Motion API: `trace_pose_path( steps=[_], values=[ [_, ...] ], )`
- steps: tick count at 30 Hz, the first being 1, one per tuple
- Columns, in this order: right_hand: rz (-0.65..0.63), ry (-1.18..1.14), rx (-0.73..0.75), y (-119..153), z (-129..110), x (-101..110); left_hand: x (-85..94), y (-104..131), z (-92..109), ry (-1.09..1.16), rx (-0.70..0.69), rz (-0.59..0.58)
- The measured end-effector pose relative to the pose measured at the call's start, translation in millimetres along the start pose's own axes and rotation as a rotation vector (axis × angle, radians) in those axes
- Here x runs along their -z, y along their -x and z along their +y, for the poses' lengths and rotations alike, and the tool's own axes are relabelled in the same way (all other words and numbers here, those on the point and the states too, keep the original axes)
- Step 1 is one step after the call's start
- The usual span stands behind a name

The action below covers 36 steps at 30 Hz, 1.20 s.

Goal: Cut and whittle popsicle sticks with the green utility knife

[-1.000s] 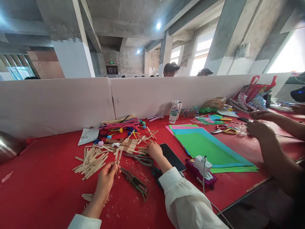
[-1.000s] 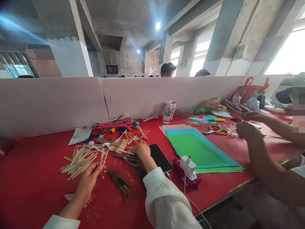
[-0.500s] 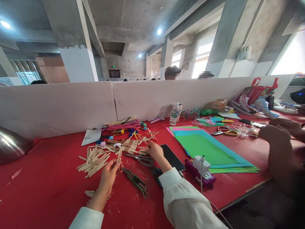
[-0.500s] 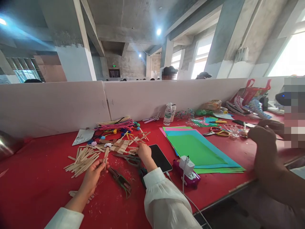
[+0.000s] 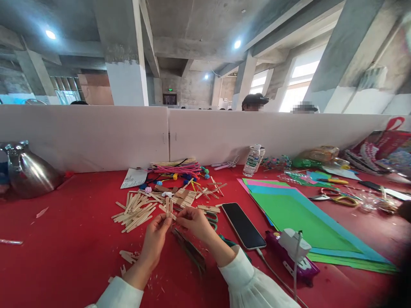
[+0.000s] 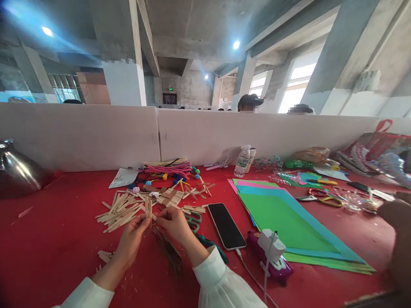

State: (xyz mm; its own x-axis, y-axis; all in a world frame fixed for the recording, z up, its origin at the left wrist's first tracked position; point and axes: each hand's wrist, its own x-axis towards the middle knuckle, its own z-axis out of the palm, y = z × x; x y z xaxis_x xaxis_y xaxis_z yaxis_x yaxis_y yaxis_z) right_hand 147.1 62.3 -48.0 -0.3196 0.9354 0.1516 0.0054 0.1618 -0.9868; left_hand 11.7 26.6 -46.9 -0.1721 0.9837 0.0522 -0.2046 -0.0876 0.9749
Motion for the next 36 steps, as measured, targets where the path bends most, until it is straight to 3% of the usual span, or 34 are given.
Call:
trace_pose_path(
  steps=[3, 10, 18, 27, 36],
  values=[
    [-0.01, -0.04, 0.018, 6, -4, -3, 3.1, 1, 0, -0.054, -0.015, -0.016],
    [0.137, -0.105, 0.052, 3, -14, 8, 7.0, 3, -5, -0.147, -0.009, -0.112],
    [0.306, -0.161, 0.086, 3, -19, 21, 10.6, 0, -2, -0.137, -0.048, 0.032],
    [0.395, 0.067, 0.173, 16, -23, -1, 12.4, 1, -2, -0.175, -0.166, 0.106],
    [0.398, 0.209, 0.209, 23, -29, -8, 11.3, -2, -5, -0.116, -0.152, 0.161]
  ],
)
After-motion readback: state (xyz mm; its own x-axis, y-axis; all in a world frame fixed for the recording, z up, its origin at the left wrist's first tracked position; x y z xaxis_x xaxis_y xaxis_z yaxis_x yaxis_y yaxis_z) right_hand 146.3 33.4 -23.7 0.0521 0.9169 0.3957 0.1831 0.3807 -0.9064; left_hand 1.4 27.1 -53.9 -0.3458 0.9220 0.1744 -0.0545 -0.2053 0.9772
